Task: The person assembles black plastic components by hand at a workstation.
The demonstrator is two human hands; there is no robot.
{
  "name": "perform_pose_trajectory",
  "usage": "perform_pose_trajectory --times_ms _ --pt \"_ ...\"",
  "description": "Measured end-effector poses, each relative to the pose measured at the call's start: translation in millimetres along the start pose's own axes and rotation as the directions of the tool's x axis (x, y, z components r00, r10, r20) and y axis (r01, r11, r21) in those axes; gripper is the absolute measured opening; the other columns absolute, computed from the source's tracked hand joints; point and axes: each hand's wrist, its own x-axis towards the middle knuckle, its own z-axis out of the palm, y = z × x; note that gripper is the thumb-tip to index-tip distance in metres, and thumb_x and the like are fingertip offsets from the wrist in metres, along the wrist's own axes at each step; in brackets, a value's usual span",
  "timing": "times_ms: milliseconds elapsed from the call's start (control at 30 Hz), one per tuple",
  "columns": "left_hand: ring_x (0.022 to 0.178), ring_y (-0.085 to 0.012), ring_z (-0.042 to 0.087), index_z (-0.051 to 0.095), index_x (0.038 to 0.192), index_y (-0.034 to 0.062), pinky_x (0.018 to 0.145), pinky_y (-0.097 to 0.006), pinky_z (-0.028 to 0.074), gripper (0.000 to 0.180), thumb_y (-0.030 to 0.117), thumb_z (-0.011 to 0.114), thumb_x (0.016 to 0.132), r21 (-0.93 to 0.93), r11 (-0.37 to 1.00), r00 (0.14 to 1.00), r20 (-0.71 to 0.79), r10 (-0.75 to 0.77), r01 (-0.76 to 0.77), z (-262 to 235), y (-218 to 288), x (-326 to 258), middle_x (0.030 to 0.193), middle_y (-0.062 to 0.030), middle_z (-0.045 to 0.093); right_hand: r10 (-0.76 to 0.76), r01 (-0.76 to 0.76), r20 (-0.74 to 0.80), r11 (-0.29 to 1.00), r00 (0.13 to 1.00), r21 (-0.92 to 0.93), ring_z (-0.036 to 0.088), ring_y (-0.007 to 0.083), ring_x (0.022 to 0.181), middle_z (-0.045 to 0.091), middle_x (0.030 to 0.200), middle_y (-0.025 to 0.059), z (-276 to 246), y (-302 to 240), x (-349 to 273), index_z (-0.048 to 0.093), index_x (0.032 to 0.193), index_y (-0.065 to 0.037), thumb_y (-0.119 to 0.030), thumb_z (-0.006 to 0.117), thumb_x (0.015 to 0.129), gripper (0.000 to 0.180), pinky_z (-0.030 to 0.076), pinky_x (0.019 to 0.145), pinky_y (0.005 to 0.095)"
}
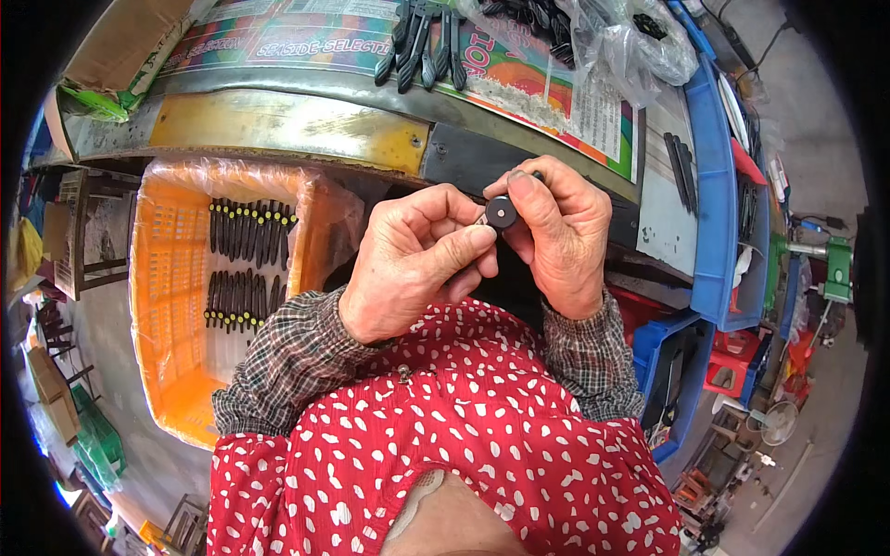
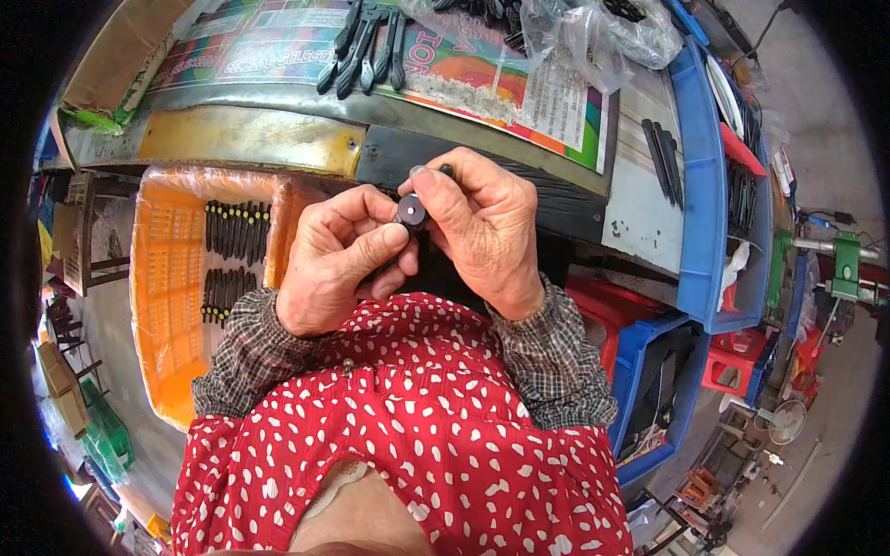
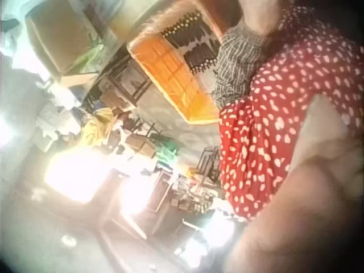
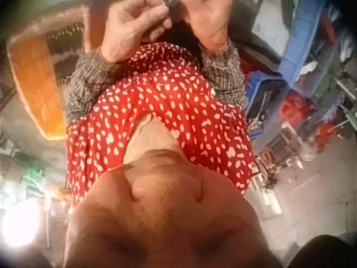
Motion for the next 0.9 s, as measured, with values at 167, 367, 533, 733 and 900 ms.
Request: perform_pose_trajectory --times_ms 167,367,533,733,900 --pt "0.051 -0.0072 0.049 0.053 0.097 0.0016 0.044 -0.017 0.036 0.009 0.008 0.057 0.091 0.084 0.996 0.998 -0.046 0.046 -0.042 1.3 2.6 0.2 0.074 -0.0076 0.062 0.054 -0.052 0.066 0.998 0.996 -0.027 0.048 0.0021 0.052 0.059 0.070 -0.0003 0.2 -13.1 1.0 0.062 0.091 0.002 -0.019 0.058 0.092 0.021 0.035 0.044 0.0154" --pt "0.055 -0.0056 0.051 0.055 0.097 0.0011 0.047 -0.016 0.039 0.009 0.007 0.057 0.091 0.233 0.967 0.991 -0.067 0.120 -0.101 0.9 -2.4 -0.7 0.076 -0.0060 0.063 0.111 -0.108 0.057 0.993 0.992 -0.057 0.049 0.0021 0.052 0.059 0.072 0.0006 3.4 -9.5 -1.6 0.060 0.092 0.003 -0.006 0.061 0.087 0.011 0.038 0.043 0.0168" --pt "0.055 -0.0052 0.051 0.055 0.097 0.0002 0.046 -0.016 0.039 0.009 0.007 0.057 0.091 0.285 0.953 0.988 -0.081 0.133 -0.105 2.6 -3.0 -1.8 0.076 -0.0057 0.063 0.090 -0.086 0.038 0.993 0.995 -0.083 0.049 0.0014 0.054 0.058 0.072 -0.0002 5.2 -8.8 -2.6 0.060 0.093 0.003 -0.001 0.061 0.085 0.009 0.038 0.043 0.0167" --pt "0.053 -0.0063 0.051 0.054 0.096 -0.0002 0.044 -0.016 0.037 0.010 0.008 0.057 0.091 0.215 0.975 0.997 -0.030 0.066 -0.058 0.0 2.7 -0.8 0.074 -0.0070 0.062 0.105 -0.104 0.028 0.994 0.994 -0.013 0.047 0.0000 0.055 0.058 0.071 -0.0017 1.1 -11.3 -2.2 0.061 0.092 0.002 -0.006 0.064 0.086 0.011 0.037 0.045 0.0148" --pt "0.050 -0.0077 0.050 0.053 0.096 0.0006 0.042 -0.018 0.034 0.010 0.009 0.057 0.091 0.125 0.992 0.998 0.056 -0.011 0.004 0.0 3.4 -3.2 0.072 -0.0089 0.062 -0.022 0.023 0.059 1.000 0.998 -0.013 0.044 0.0001 0.054 0.056 0.066 -0.0036 -2.5 -5.5 -1.4 0.064 0.085 -0.001 -0.015 0.062 0.089 0.015 0.033 0.046 0.0160"
